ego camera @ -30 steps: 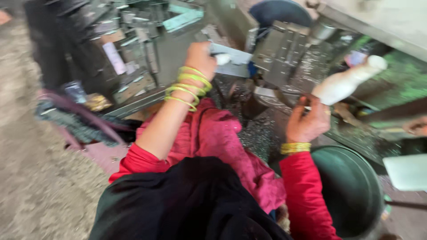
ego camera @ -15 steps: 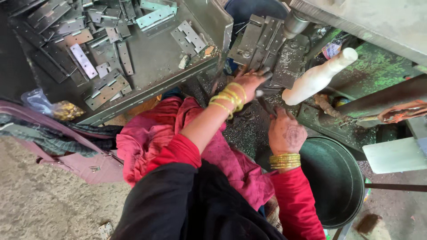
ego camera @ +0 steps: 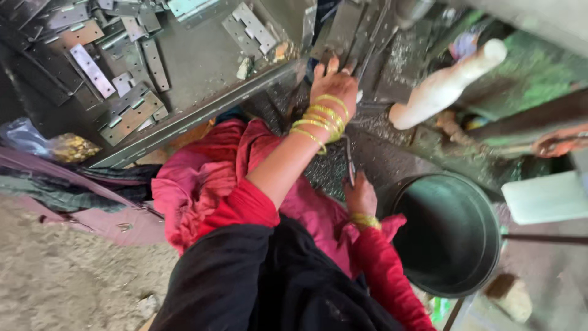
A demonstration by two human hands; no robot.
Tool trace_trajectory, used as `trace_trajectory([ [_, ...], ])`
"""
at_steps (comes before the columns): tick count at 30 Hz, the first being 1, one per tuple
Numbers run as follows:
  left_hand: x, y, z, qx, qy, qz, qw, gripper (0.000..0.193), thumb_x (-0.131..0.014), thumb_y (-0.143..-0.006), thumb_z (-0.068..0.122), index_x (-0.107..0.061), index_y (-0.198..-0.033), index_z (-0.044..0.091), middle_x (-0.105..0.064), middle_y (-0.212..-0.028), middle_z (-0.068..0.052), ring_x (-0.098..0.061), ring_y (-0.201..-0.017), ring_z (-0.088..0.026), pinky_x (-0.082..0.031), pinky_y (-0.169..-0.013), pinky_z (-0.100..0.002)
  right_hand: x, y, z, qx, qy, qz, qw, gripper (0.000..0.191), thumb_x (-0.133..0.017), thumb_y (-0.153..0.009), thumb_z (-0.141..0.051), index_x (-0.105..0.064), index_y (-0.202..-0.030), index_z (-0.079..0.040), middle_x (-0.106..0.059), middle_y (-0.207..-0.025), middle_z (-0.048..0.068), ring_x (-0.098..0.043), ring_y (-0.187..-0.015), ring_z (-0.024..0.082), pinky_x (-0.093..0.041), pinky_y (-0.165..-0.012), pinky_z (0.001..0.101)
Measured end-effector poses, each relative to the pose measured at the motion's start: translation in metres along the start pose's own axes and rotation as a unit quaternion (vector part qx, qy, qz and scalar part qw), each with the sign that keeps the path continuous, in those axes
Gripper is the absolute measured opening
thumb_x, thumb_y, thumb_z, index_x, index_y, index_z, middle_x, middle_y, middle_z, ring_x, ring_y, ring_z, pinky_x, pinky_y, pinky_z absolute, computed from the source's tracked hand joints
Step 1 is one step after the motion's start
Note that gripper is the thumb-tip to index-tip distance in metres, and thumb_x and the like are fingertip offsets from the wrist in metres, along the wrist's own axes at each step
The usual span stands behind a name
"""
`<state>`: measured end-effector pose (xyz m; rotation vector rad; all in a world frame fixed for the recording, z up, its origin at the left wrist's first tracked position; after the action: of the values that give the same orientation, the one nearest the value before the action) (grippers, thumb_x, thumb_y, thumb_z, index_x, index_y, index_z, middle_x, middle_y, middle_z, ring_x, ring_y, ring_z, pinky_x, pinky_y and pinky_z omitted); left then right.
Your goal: The person repeatedly picks up small metal plates from a bin, places them under a drill press, and operates the machine to drill holes. After each drilling cycle, the person removes the plate and places it into a pile of finished parts.
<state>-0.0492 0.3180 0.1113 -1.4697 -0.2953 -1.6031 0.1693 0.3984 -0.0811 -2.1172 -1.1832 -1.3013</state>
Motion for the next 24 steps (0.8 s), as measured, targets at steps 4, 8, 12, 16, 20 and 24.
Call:
trace_trajectory([
  [4, -0.017, 0.006, 0.001, 0.041, -0.053, -0.097, 0.993, 0.024, -0.059, -0.088, 0.021, -0.079, -0.103, 0.017, -0.070, -0.124, -0.006, -0.046, -0.133, -0.028, -0.033, -0.100, -0.050, 0.001, -0.021, 0.006, 0.064, 0.003, -0.009, 0.998, 0.040, -0.069, -0.093, -0.041, -0.063, -0.106, -0.004, -0.069, -0.093, 0.033, -0.064, -0.095, 0.053, -0.050, -0.079, 0.0615],
  [8, -0.001, 0.005, 0.008, 0.047, -0.034, -0.077, 0.995, 0.024, -0.059, -0.084, 0.016, -0.079, -0.097, 0.016, -0.072, -0.121, -0.004, -0.047, -0.133, -0.025, -0.034, -0.100, -0.046, -0.005, -0.052, 0.032, 0.126, 0.094, -0.008, 0.988, 0.039, -0.068, -0.096, -0.041, -0.065, -0.104, -0.003, -0.068, -0.092, 0.030, -0.065, -0.086, 0.050, -0.051, -0.069, 0.0587],
  [12, 0.012, 0.005, 0.010, 0.040, -0.004, -0.040, 0.998, 0.022, -0.060, -0.086, 0.015, -0.080, -0.094, 0.014, -0.072, -0.118, -0.006, -0.051, -0.127, -0.026, -0.035, -0.097, -0.047, -0.047, -0.034, 0.038, 0.138, -0.026, 0.014, 0.990, 0.037, -0.067, -0.094, -0.037, -0.065, -0.102, -0.001, -0.065, -0.086, 0.029, -0.064, -0.076, 0.049, -0.051, -0.064, 0.0562],
  [16, -0.002, -0.002, 0.010, 0.032, -0.081, -0.065, 0.994, 0.022, -0.060, -0.083, 0.014, -0.079, -0.094, 0.011, -0.073, -0.112, -0.006, -0.051, -0.127, -0.026, -0.036, -0.095, -0.045, -0.047, -0.029, 0.047, -0.009, -0.117, -0.012, 0.993, 0.045, -0.069, -0.093, -0.042, -0.063, -0.094, 0.003, -0.066, -0.081, 0.028, -0.065, -0.075, 0.048, -0.051, -0.069, 0.0564],
  [20, -0.017, -0.028, 0.012, 0.034, -0.103, -0.045, 0.993, 0.022, -0.059, -0.087, 0.015, -0.080, -0.092, 0.012, -0.073, -0.115, -0.007, -0.053, -0.124, -0.023, -0.036, -0.097, -0.044, 0.007, -0.049, 0.030, 0.070, -0.029, 0.005, 0.997, 0.043, -0.073, -0.091, -0.042, -0.066, -0.095, 0.000, -0.067, -0.087, 0.032, -0.064, -0.087, 0.052, -0.049, -0.070, 0.0587],
  [24, -0.018, -0.035, 0.012, 0.039, -0.106, 0.003, 0.994, 0.023, -0.058, -0.089, 0.016, -0.080, -0.089, 0.013, -0.073, -0.116, -0.011, -0.054, -0.125, -0.023, -0.036, -0.096, -0.040, -0.015, -0.040, 0.037, 0.034, -0.022, -0.032, 0.999, 0.039, -0.068, -0.091, -0.040, -0.066, -0.099, -0.002, -0.069, -0.089, 0.031, -0.066, -0.087, 0.052, -0.050, -0.073, 0.0590],
])
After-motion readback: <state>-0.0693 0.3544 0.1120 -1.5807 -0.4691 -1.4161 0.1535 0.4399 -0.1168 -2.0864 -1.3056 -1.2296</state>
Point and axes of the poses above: each hand's wrist, its own y-axis away from the middle knuckle, its own x-axis out of the back of the hand, z = x × y, the point moved 9 cm from there along -y, towards the middle knuckle
